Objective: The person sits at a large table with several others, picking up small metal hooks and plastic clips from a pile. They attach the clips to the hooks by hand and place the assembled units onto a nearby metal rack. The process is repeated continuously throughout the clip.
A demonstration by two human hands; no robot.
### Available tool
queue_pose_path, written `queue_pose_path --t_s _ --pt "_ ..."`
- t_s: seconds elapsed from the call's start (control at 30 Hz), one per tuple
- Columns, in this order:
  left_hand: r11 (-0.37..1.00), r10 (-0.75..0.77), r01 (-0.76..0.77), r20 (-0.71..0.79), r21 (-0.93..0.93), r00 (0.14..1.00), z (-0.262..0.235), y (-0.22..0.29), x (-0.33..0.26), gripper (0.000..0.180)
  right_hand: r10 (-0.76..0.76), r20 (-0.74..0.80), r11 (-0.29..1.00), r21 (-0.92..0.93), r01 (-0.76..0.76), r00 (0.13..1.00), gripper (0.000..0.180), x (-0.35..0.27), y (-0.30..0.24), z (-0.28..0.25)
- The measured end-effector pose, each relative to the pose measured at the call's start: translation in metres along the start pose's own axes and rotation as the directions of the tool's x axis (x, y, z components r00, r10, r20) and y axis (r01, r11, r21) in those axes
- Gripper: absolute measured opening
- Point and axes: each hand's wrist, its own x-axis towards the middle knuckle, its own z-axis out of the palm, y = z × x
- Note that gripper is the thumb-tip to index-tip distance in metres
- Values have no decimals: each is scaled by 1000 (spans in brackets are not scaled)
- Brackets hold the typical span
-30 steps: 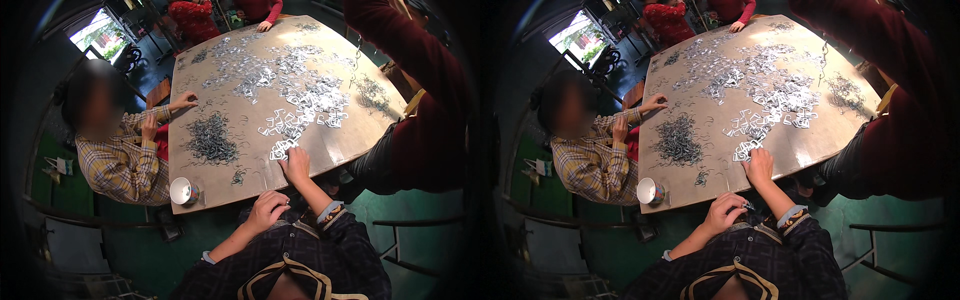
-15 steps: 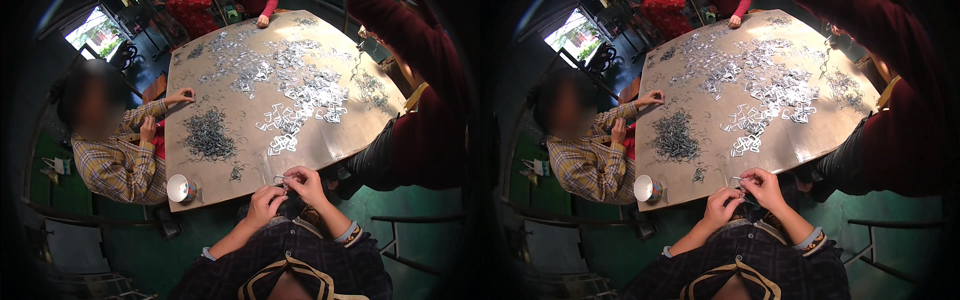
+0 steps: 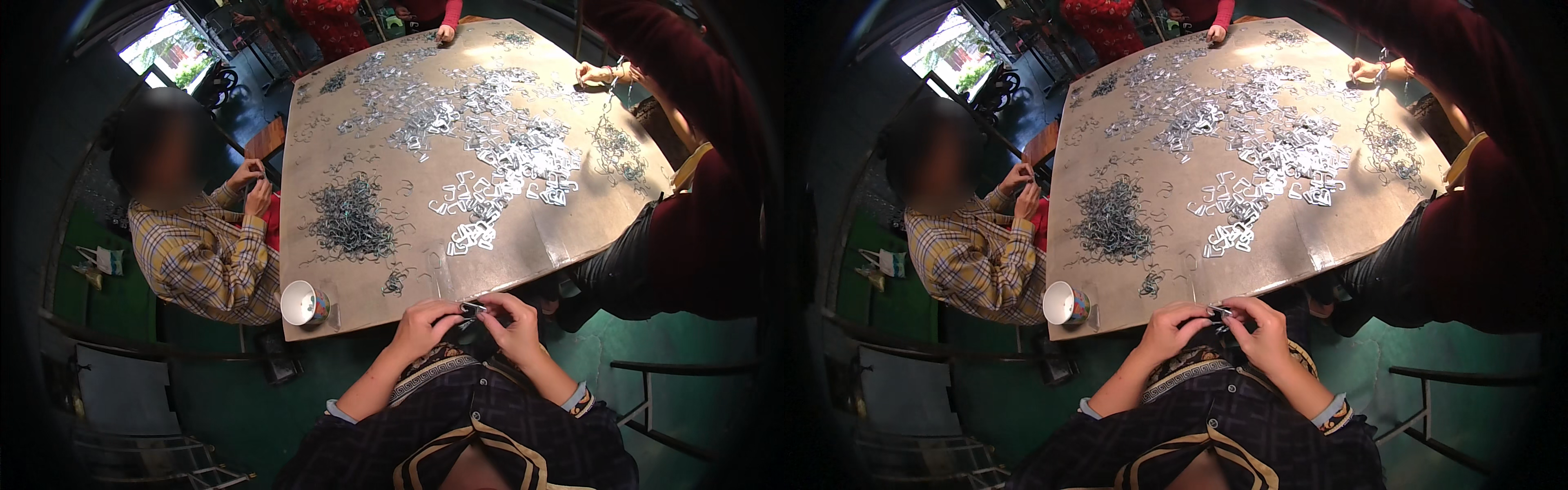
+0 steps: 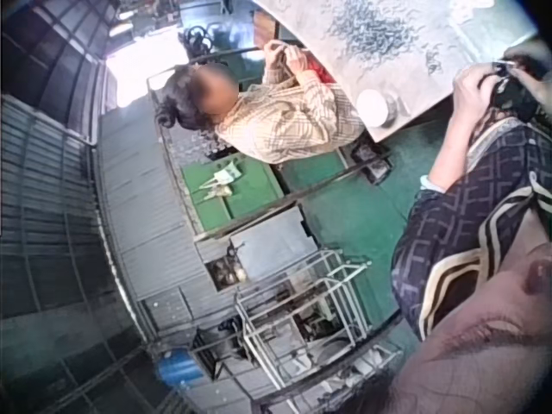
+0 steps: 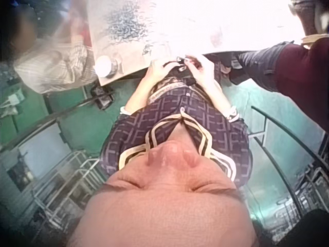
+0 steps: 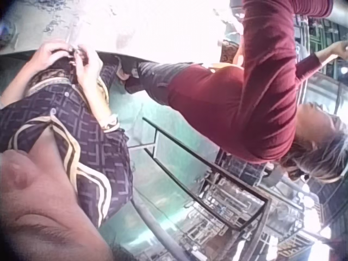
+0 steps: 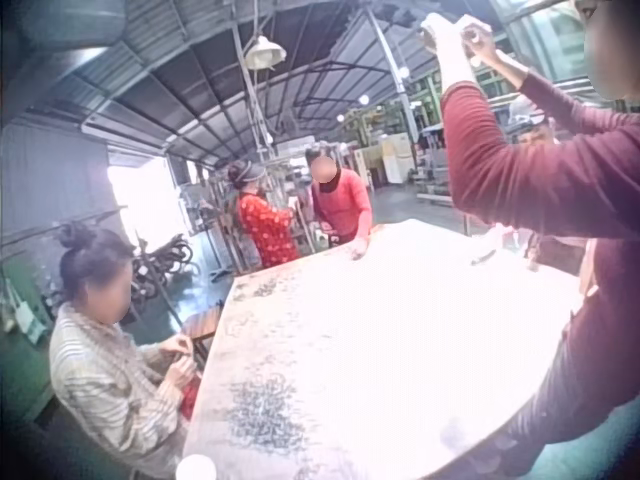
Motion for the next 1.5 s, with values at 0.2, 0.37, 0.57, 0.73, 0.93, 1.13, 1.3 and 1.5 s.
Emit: queue_pose_path --t_s 0.2,0.37,0.57,0.73,0.93,1.13,1.3,1.5 --pt "821 -6 170 -289 545 957 -38 -74 24 9 -4 -21 1000 -29 3 1000 25 -6 3 -3" --pt "632 -99 157 -122 758 988 -43 -96 34 11 -13 -13 998 -69 13 1000 25 -11 8 -1" --pt "454 -13 -28 38 891 999 -34 -92 49 10 -5 2 996 -85 5 1000 28 -16 12 0" --pt "467 -14 -45 58 883 998 -34 -101 53 10 -3 39 996 -88 6 999 30 -18 9 4" --pt "569 -93 99 -56 817 994 -42 -100 53 9 -9 47 996 -93 13 999 32 -21 7 5" --pt "795 -156 305 -310 525 938 -59 -73 52 9 -13 55 996 -90 17 998 32 -20 8 6" --pt "935 -330 348 -189 72 925 -55 -31 41 11 33 52 998 -63 -29 998 34 -19 6 6" --pt "951 -149 178 129 -251 980 -33 18 21 10 55 18 998 -21 -55 998 37 -13 11 10"
